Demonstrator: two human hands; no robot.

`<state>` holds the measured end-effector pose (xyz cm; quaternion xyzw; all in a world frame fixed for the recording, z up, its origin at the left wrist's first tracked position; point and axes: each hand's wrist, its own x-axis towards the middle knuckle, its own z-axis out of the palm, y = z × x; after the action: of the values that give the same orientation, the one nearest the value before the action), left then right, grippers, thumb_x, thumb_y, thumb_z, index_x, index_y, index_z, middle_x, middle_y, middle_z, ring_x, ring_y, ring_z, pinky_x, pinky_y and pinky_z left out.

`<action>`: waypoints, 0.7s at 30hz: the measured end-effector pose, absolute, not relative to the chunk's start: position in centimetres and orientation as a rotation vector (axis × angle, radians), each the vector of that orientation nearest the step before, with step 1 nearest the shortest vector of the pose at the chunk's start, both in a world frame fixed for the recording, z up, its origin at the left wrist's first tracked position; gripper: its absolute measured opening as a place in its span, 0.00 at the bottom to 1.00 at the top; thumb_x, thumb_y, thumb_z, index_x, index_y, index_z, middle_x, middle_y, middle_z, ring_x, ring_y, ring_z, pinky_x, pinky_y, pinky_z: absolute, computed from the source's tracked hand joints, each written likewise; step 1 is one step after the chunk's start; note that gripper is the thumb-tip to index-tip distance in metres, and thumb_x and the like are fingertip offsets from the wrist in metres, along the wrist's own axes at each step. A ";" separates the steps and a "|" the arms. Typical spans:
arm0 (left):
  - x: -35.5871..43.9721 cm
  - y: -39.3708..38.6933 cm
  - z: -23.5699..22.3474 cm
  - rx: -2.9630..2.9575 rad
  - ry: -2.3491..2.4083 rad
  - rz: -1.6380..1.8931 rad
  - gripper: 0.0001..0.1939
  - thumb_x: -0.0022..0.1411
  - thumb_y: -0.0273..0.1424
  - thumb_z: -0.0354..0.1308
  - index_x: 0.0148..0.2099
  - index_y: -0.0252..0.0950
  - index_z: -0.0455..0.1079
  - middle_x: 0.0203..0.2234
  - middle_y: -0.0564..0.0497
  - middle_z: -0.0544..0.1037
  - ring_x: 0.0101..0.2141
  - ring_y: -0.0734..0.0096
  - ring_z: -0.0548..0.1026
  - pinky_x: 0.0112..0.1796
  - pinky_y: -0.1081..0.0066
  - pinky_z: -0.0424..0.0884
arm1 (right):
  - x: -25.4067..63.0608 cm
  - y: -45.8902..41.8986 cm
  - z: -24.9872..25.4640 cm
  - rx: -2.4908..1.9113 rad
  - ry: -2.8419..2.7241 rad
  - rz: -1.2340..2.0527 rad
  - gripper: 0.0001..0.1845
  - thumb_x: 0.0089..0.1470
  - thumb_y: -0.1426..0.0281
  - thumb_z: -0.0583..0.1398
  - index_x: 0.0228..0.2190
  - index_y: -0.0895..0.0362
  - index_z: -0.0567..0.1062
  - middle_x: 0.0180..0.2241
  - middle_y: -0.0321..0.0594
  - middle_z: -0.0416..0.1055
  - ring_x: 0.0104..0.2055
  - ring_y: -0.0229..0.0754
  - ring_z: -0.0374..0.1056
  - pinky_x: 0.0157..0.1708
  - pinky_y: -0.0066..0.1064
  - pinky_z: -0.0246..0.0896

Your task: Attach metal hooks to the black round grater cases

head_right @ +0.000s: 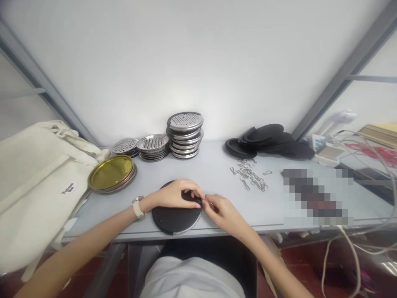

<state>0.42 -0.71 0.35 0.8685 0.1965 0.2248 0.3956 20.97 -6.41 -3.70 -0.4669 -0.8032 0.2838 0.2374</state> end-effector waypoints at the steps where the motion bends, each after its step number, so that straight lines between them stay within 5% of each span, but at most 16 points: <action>1: 0.4 -0.7 0.4 2.206 0.503 0.573 0.10 0.54 0.28 0.62 0.41 0.33 0.74 0.32 0.50 0.75 0.33 0.75 0.70 0.37 0.76 0.67 | 20.9 -6.4 -3.7 -1.278 -2.205 0.773 0.19 0.64 0.62 0.46 0.26 0.56 0.65 0.22 0.33 0.61 0.26 0.36 0.58 0.28 0.27 0.51; 21: 0.2 -0.4 0.1 2.076 0.517 0.546 0.14 0.53 0.31 0.64 0.43 0.32 0.73 0.35 0.48 0.77 0.35 0.74 0.72 0.37 0.75 0.66 | 20.9 -6.4 -3.5 -1.272 -2.250 0.729 0.17 0.64 0.65 0.46 0.25 0.56 0.64 0.23 0.34 0.62 0.26 0.37 0.59 0.29 0.28 0.52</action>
<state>0.23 -0.44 0.05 0.8397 0.2093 0.2209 0.4498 20.85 -6.37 -3.46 -0.4612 -0.8163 0.2644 0.2260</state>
